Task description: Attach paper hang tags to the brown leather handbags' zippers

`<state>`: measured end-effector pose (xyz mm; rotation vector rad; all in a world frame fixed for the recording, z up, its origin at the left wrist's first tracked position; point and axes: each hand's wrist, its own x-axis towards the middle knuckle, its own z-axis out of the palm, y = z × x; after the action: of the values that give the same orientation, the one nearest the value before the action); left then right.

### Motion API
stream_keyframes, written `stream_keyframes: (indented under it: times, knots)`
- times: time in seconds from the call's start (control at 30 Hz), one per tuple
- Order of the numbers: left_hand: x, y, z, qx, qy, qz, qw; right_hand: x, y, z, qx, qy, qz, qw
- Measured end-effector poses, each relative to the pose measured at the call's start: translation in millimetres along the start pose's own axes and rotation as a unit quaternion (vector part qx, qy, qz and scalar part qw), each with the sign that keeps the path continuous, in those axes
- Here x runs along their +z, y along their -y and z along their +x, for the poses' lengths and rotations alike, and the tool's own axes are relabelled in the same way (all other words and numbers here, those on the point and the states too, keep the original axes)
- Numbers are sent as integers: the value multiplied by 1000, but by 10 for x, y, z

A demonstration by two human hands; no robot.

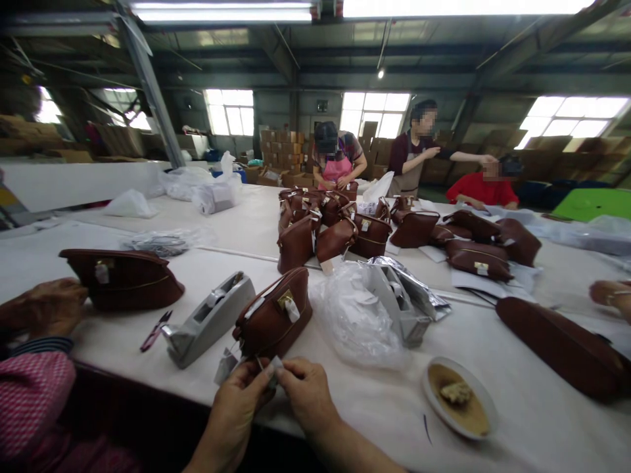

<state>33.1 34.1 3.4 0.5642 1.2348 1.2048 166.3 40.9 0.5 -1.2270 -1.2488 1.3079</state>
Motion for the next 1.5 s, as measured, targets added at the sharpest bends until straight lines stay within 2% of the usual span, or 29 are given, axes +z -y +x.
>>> stream_keyframes:
  times: [0.17, 0.33, 0.53, 0.67, 0.8, 0.97, 1.17, 1.5]
  knots:
    - [-136, -54, -82, -5, 35, -51, 998, 25, -20, 79, 12, 0, -27, 1000]
    - [-238, -16, -50, -27, 16, -42, 999, 18, 31, 75, 15, 40, -130, 991]
    - [-222, -20, 5, -22, -12, -8, 1000, 20, 78, 41, -110, 31, -287, 951]
    - [-172, -78, 8, -8, -16, -9, 1000, 58, 39, 32, -128, 37, -350, 927]
    - [-126, -109, 20, -2, 3, -11, 1000, 110, 33, 45, -129, 32, -386, 913]
    - [-137, -90, 41, 4, -3, -5, 1000, 140, 78, 75, -151, -2, -424, 893]
    - [-125, -101, 41, 9, -9, -8, 1000, 119, 49, 58, -179, 2, -466, 866]
    - [-81, -95, 44, 20, -25, -3, 999, 72, 21, 104, -181, -5, -482, 857]
